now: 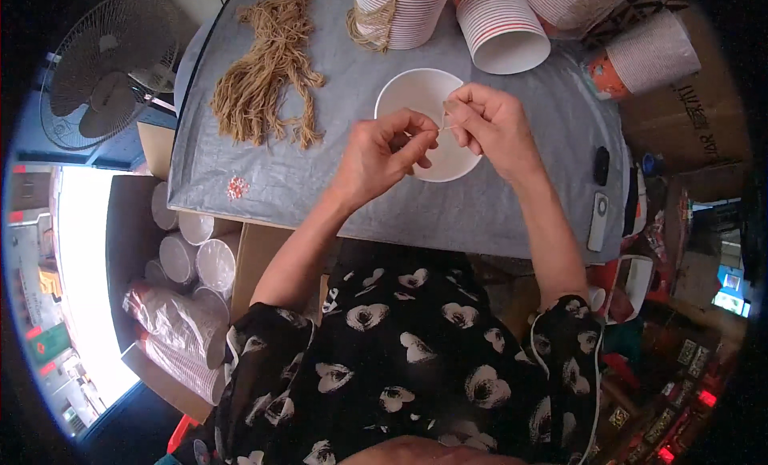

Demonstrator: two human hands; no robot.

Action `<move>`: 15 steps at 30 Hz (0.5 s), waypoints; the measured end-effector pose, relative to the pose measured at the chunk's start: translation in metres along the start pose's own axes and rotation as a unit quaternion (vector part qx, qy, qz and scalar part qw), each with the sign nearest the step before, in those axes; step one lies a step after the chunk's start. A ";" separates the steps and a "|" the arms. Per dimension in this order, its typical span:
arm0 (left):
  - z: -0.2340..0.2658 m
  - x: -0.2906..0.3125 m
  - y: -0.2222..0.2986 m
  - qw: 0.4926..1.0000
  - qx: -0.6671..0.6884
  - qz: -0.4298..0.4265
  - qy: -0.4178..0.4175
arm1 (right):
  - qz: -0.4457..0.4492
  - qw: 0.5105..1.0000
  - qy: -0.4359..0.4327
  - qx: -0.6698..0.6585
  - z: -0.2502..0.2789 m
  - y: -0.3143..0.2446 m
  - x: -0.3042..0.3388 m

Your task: Attaching twine handles to paper buckets by threading the rope through pre-cut holes and tying knots to secure them.

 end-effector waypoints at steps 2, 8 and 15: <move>-0.001 0.001 0.002 0.991 -0.089 -0.092 0.040 | -0.027 0.999 -0.005 -0.030 0.001 0.003 -0.002; -0.008 0.002 -0.001 0.953 -0.158 -0.233 0.108 | -0.109 0.990 -0.011 -0.085 -0.002 0.014 0.000; -0.011 0.005 -0.002 0.918 -0.206 -0.304 0.151 | -0.115 0.989 -0.020 -0.086 -0.006 0.015 0.004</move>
Point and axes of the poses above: each hand's wrist, its own x-axis away from the middle knuckle, its own z-axis out of the back of the hand, y = z × x, the point moved 2 cm from there along -x, towards the middle knuckle, and after that the axes turned 9 degrees about y, right-handed, at the moved point
